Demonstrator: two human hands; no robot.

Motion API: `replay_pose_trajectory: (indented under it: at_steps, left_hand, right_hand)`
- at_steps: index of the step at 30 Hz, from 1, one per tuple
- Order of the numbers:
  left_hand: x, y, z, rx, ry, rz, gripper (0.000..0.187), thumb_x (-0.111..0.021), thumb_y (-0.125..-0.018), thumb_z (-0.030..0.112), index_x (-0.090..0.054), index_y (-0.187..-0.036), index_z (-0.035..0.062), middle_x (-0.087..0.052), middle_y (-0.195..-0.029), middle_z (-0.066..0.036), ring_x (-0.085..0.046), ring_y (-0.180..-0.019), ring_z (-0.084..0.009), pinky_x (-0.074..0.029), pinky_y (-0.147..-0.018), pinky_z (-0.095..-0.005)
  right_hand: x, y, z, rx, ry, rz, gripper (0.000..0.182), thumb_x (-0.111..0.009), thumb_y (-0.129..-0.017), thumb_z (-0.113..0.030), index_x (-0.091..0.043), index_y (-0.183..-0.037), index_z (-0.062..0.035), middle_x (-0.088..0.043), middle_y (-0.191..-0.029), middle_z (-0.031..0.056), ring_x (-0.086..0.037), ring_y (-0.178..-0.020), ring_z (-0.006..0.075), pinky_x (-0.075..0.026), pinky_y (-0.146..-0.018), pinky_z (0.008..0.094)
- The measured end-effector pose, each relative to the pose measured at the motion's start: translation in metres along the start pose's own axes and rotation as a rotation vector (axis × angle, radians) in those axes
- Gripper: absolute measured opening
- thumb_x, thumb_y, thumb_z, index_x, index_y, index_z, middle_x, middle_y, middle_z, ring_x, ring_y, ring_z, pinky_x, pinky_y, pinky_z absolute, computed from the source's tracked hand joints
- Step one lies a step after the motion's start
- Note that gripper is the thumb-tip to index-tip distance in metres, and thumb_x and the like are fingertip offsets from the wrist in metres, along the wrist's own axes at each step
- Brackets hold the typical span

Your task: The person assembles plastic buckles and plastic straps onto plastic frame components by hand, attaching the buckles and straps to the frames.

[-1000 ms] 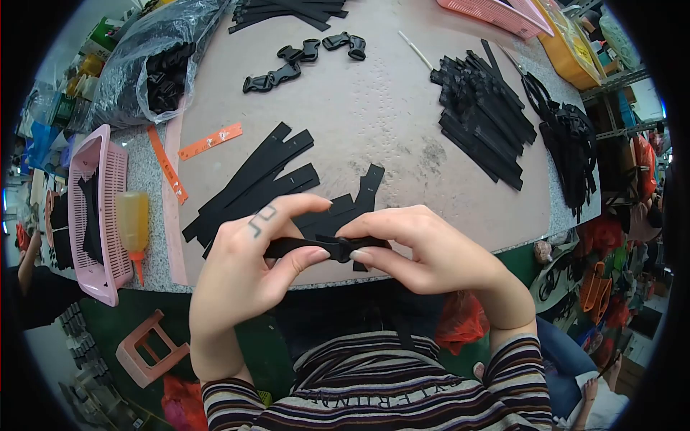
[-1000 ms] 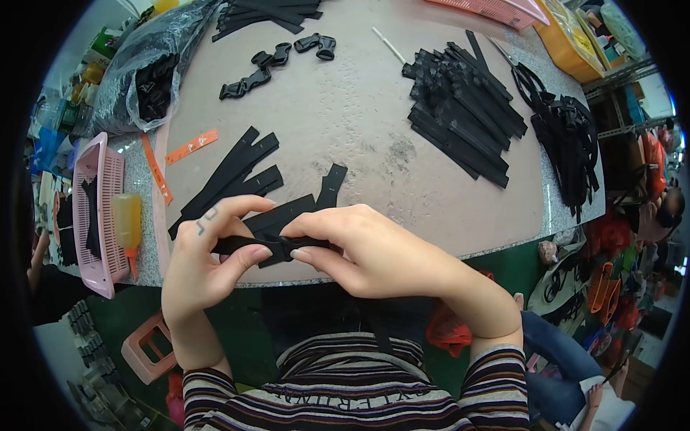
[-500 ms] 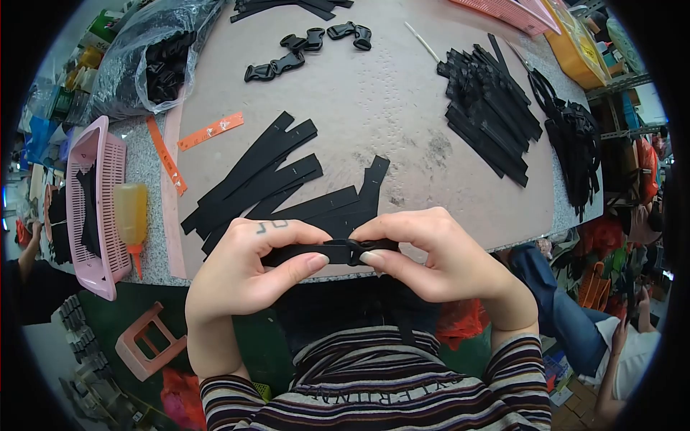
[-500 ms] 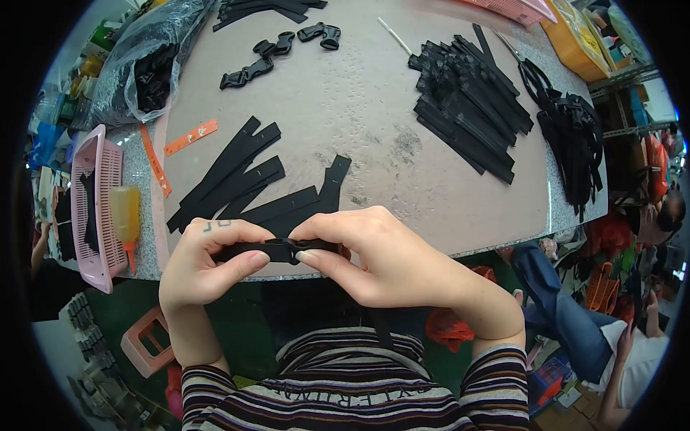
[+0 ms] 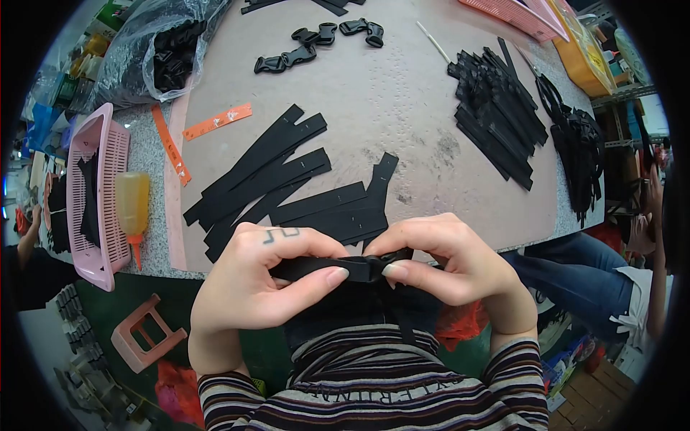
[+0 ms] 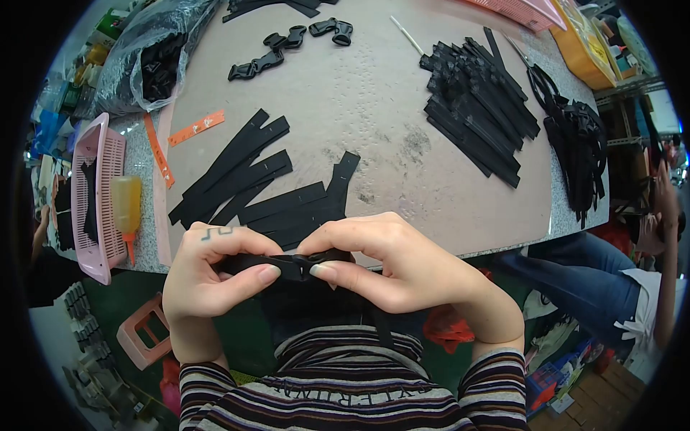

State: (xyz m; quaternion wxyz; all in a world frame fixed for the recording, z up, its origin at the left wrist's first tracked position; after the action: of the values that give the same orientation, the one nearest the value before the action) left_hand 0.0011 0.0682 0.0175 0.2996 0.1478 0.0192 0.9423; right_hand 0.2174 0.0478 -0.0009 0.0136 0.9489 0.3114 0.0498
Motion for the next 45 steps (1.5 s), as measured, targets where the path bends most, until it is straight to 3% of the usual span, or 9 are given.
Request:
replay_pose_trajectory:
  at_steps: [8,11,14,19,23,26,28,34,45]
  left_hand:
    - [-0.009,-0.002,-0.013,-0.006,0.1,0.058,0.013,-0.077,-0.075,0.012,-0.069,-0.075,0.0015,-0.06,-0.057,0.002,-0.046,-0.046,-0.0054,-0.03,-0.047,-0.0217]
    - [-0.013,0.004,-0.014,-0.14,0.064,0.05,0.013,-0.076,-0.079,0.009,-0.068,-0.078,-0.0002,-0.06,-0.06,-0.001,-0.051,-0.049,-0.0054,-0.035,-0.047,-0.0223]
    - [-0.019,0.008,-0.01,-0.102,0.125,-0.159,0.01,-0.075,-0.078,0.007,-0.07,-0.083,0.0002,-0.064,-0.062,-0.006,-0.06,-0.052,-0.0129,-0.044,-0.05,-0.0259]
    - [-0.025,0.01,-0.015,-0.233,0.008,-0.169,0.008,-0.075,-0.073,0.005,-0.069,-0.077,0.0016,-0.064,-0.06,-0.008,-0.063,-0.052,-0.02,-0.046,-0.05,-0.0283]
    - [-0.034,0.007,-0.016,-0.344,0.068,-0.018,0.01,-0.073,-0.071,0.004,-0.063,-0.069,0.0032,-0.064,-0.056,-0.005,-0.063,-0.048,-0.018,-0.048,-0.048,-0.0275]
    - [-0.043,0.004,-0.011,-0.322,0.104,0.103,0.011,-0.071,-0.073,0.004,-0.061,-0.067,0.0035,-0.065,-0.055,-0.005,-0.064,-0.047,-0.0172,-0.048,-0.048,-0.0263]
    - [-0.045,0.001,-0.012,-0.33,0.094,0.083,0.014,-0.067,-0.082,0.007,-0.06,-0.071,0.0024,-0.064,-0.055,-0.003,-0.06,-0.045,-0.0094,-0.045,-0.044,-0.0204]
    - [-0.047,-0.001,-0.006,-0.532,0.006,0.195,0.02,-0.065,-0.081,0.016,-0.063,-0.067,0.0018,-0.06,-0.05,-0.002,-0.059,-0.043,-0.0131,-0.046,-0.044,-0.0246]
    - [-0.062,0.0,-0.005,-0.397,0.008,0.18,0.021,-0.061,-0.08,0.014,-0.064,-0.065,-0.0004,-0.061,-0.052,-0.005,-0.058,-0.041,-0.0141,-0.046,-0.043,-0.0253]
  right_hand:
    - [0.0,-0.001,0.002,-0.024,-0.07,-0.029,0.019,-0.065,-0.093,-0.007,-0.068,-0.111,-0.0004,-0.071,-0.085,0.0093,-0.068,-0.074,0.0184,-0.05,-0.067,0.0322]
    - [0.001,0.002,0.002,-0.001,-0.077,-0.047,0.018,-0.064,-0.094,-0.007,-0.068,-0.11,-0.0004,-0.071,-0.087,0.0111,-0.068,-0.075,0.0217,-0.05,-0.067,0.0332]
    - [-0.002,0.01,0.0,0.082,-0.023,-0.186,0.016,-0.064,-0.093,-0.008,-0.066,-0.108,-0.0001,-0.068,-0.087,0.0152,-0.066,-0.078,0.0338,-0.051,-0.07,0.038]
    - [-0.007,0.017,0.004,0.116,-0.072,-0.136,0.019,-0.064,-0.094,-0.006,-0.066,-0.111,0.0017,-0.068,-0.092,0.015,-0.065,-0.082,0.0336,-0.052,-0.072,0.0387]
    - [-0.003,0.017,0.007,0.09,-0.248,-0.042,0.019,-0.066,-0.096,-0.008,-0.063,-0.111,0.0016,-0.068,-0.096,0.0077,-0.064,-0.085,0.0145,-0.05,-0.074,0.0301]
    - [-0.011,0.015,0.017,0.008,-0.755,-0.01,0.021,-0.069,-0.094,-0.005,-0.06,-0.113,0.0013,-0.066,-0.099,0.0049,-0.062,-0.088,0.0099,-0.05,-0.076,0.0265]
    - [-0.009,0.018,0.017,-0.001,-0.767,-0.009,0.023,-0.069,-0.094,-0.003,-0.059,-0.113,0.0013,-0.065,-0.1,0.005,-0.062,-0.089,0.0101,-0.051,-0.077,0.0254]
    - [-0.016,0.015,0.02,0.034,-0.851,0.035,0.019,-0.069,-0.094,-0.004,-0.06,-0.109,0.0008,-0.065,-0.099,0.0042,-0.062,-0.088,0.0102,-0.051,-0.078,0.0269]
    - [-0.014,0.015,0.02,0.039,-0.839,-0.026,0.016,-0.07,-0.095,-0.011,-0.063,-0.107,-0.0016,-0.065,-0.095,0.0013,-0.06,-0.085,0.0072,-0.049,-0.077,0.0245]
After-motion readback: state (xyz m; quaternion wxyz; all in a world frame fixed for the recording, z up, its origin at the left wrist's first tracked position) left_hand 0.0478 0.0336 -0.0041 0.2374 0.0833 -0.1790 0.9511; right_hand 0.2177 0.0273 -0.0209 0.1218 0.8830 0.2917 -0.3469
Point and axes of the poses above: each hand's wrist, its own y-axis away from the middle knuckle, its own x-axis out of the back of the hand, z = x × y, the point moved 3 cm from there along -y, towards the middle knuckle
